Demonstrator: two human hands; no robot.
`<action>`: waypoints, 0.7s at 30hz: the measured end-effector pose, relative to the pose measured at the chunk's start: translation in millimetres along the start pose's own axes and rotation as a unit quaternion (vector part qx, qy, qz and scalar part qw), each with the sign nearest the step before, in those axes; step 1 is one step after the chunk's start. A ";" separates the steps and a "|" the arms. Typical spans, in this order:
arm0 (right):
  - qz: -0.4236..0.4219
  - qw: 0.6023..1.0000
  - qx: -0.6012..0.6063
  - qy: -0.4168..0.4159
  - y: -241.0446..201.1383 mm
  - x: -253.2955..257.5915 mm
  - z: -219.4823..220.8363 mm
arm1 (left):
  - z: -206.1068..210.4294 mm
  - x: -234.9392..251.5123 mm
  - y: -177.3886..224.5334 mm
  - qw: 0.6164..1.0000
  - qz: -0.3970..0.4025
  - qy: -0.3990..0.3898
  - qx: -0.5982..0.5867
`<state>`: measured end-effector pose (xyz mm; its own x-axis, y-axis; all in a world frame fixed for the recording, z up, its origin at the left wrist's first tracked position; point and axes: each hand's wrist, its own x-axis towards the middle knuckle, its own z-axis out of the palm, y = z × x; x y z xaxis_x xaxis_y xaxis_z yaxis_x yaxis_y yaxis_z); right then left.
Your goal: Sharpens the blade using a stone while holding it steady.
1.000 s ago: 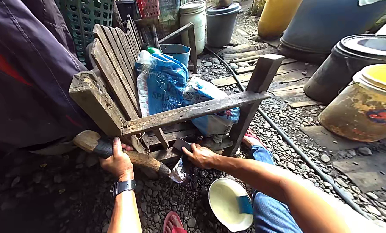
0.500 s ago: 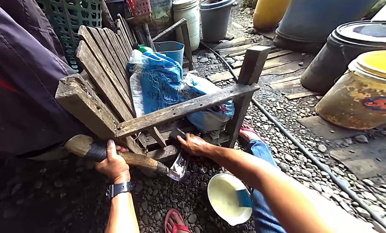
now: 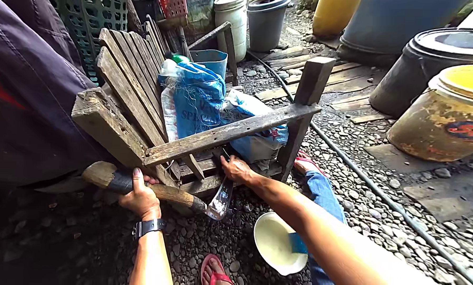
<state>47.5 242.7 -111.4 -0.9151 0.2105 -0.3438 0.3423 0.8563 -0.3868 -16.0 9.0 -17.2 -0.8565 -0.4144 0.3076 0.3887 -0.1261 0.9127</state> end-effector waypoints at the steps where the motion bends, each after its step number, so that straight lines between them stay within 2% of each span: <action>1: -0.016 1.000 -0.004 -0.005 1.6 -11.3 5.3 | 0.0 -0.9 -0.3 1.000 -0.002 0.001 0.000; 5: -0.120 0.987 -0.071 -0.085 5.2 -61.6 21.9 | 0.4 -0.6 -1.7 1.000 -0.006 0.005 0.001; 7: -0.107 0.991 -0.053 -0.059 4.3 -50.2 13.2 | -0.2 -0.3 -2.9 1.000 -0.005 0.005 0.001; 11: 0.007 1.000 -0.005 -0.010 -8.4 -8.5 -1.3 | 2.1 -1.7 0.9 1.000 -0.017 0.014 0.004; 13: -0.022 1.000 -0.015 -0.010 -6.2 -23.4 12.0 | 1.7 -1.5 0.6 0.999 -0.025 0.020 0.003; 17: -0.100 0.989 -0.073 -0.085 0.0 -59.9 23.2 | 2.4 0.4 -2.6 0.999 -0.024 0.021 -0.007; 19: -0.082 0.994 -0.050 -0.042 1.0 -41.7 12.9 | 1.7 1.0 -2.5 1.000 -0.024 0.020 -0.006; 21: -0.010 1.000 -0.016 -0.010 -3.0 -12.2 -0.7 | 2.4 -0.3 -1.1 0.999 -0.026 0.021 0.002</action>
<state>57.5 238.0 -105.5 -0.9171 0.1842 -0.3536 0.3167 0.8753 -0.3654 -17.0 11.4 -17.6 -0.8607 -0.4443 0.2484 0.3430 -0.1455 0.9280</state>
